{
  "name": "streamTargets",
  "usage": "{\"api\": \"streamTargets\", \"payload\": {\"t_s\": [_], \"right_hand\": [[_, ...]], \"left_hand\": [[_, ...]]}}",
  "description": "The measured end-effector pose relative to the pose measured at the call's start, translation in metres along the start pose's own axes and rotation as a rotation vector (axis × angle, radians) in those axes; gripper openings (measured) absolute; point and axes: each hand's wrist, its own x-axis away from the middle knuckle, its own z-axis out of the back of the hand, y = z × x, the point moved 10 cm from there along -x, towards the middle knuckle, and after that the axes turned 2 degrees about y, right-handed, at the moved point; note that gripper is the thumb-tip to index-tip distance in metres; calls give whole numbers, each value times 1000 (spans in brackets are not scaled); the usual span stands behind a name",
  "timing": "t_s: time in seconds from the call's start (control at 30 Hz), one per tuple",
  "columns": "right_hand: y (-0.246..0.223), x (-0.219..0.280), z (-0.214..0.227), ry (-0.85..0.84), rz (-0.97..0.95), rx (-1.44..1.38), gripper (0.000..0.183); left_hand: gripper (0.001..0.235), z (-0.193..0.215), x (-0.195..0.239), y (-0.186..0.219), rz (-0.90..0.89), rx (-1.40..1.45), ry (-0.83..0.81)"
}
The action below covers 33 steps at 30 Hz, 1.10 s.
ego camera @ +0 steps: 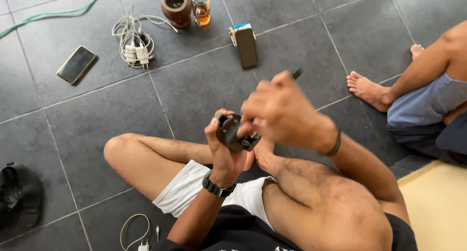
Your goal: The person sits on the floor and uses a small brush to clean the interior and exterior surfaces of a dark, circular mechanical part. They rotate the object to access different areas while scrubbing with the brush.
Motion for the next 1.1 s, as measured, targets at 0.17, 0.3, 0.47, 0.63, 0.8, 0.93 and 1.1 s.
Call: {"api": "streamTargets", "payload": {"t_s": [0.17, 0.3, 0.47, 0.63, 0.8, 0.93, 1.1], "right_hand": [[11, 5, -8, -11, -30, -41, 30], [-20, 8, -20, -58, 2, -109, 31], [7, 7, -11, -30, -46, -54, 33], [14, 3, -7, -10, -28, -132, 30], [-13, -1, -10, -6, 2, -56, 37], [20, -7, 5, 23, -103, -57, 33], [5, -12, 3, 42, -18, -26, 29]], "left_hand": [[29, 6, 3, -1, -1, -21, -11], [26, -3, 10, -4, -2, -6, -30], [27, -4, 10, -8, -24, -17, -29], [26, -16, 12, -1, -58, 23, -24], [26, -5, -5, 2, -91, 12, -67], [26, -19, 1, 15, -108, -58, -69], [26, -12, -6, 20, -141, -19, -79]]}}
